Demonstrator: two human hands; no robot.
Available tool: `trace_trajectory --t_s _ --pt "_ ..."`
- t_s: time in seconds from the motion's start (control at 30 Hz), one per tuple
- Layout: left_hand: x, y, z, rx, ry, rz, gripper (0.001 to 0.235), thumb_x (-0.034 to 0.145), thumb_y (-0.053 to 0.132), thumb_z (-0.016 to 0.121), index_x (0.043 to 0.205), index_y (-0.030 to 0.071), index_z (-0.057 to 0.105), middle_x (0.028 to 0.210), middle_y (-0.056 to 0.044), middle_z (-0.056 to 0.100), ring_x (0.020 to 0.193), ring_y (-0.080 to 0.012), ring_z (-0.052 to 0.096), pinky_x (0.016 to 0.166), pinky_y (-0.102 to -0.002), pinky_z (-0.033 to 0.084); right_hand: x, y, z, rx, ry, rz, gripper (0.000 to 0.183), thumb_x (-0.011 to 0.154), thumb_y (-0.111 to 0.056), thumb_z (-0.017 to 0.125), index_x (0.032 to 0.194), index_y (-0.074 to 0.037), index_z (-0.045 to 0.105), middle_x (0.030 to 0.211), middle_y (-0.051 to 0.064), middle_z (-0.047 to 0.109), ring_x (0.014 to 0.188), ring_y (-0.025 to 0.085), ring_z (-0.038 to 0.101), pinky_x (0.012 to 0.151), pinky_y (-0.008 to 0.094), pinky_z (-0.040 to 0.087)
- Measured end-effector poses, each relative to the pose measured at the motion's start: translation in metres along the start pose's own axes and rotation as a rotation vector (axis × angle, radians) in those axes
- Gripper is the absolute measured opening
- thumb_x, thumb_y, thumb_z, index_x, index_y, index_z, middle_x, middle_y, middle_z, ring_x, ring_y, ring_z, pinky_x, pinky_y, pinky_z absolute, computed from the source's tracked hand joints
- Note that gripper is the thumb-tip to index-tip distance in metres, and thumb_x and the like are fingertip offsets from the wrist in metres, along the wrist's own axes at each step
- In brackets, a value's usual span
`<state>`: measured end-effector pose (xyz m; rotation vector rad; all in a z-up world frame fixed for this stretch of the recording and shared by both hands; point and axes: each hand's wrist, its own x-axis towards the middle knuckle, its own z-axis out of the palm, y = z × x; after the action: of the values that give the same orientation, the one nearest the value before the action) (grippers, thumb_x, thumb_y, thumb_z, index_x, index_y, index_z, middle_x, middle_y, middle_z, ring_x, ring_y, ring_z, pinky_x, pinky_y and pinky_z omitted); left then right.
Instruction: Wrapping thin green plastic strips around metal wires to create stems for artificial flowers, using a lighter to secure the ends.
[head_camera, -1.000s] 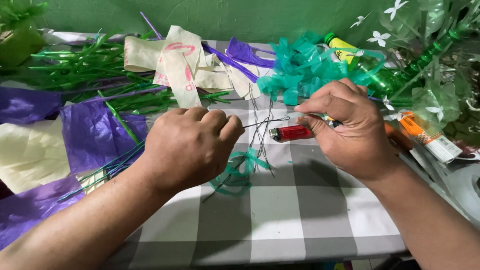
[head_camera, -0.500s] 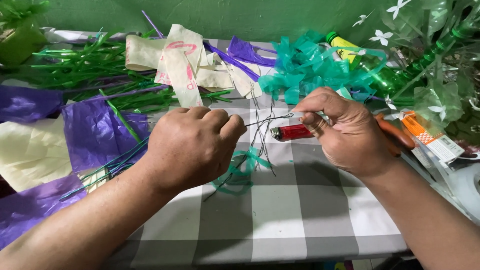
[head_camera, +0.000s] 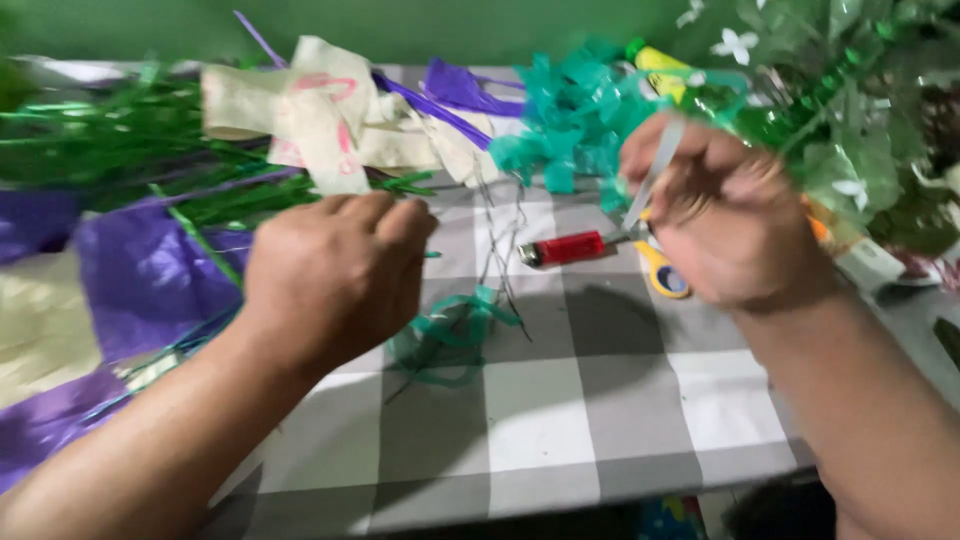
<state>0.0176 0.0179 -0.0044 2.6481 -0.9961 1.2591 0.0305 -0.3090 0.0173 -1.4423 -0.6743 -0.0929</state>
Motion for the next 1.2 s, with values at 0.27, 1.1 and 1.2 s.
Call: trace_trajectory --t_s 0.27,1.1,1.2 --pt "-0.005 0.000 0.001 -0.019 0.031 -0.002 0.007 0.109 0.024 0.070 0.112 0.018 0.073 0.093 -0.001 0.072 0.066 -0.0237 0.065 0.048 -0.035 0.043 0.015 -0.057 -0.006 -0.896 0.087 0.235 0.008 0.096 0.001 0.080 0.100 0.003 0.074 0.092 0.009 0.074 0.084 0.011 0.067 0.075 0.022 0.054" --pt "-0.003 0.016 -0.005 -0.265 -0.058 0.112 0.022 0.104 0.021 0.059 0.122 0.010 0.064 0.090 -0.009 0.056 0.067 -0.0296 0.054 0.051 -0.040 0.042 0.032 -0.015 0.000 -1.709 -0.349 1.033 0.018 0.086 -0.046 0.070 0.089 -0.029 0.076 0.089 0.002 0.076 0.089 0.028 0.067 0.069 0.045 0.049" --pt "0.000 0.015 -0.006 -0.293 -0.104 0.082 0.035 0.103 0.035 0.058 0.124 0.008 0.064 0.095 -0.013 0.057 0.071 -0.0331 0.056 0.054 -0.044 0.045 0.032 -0.014 0.000 -1.726 -0.374 1.021 0.020 0.087 -0.047 0.069 0.087 -0.028 0.077 0.089 0.002 0.076 0.089 0.029 0.068 0.068 0.045 0.048"
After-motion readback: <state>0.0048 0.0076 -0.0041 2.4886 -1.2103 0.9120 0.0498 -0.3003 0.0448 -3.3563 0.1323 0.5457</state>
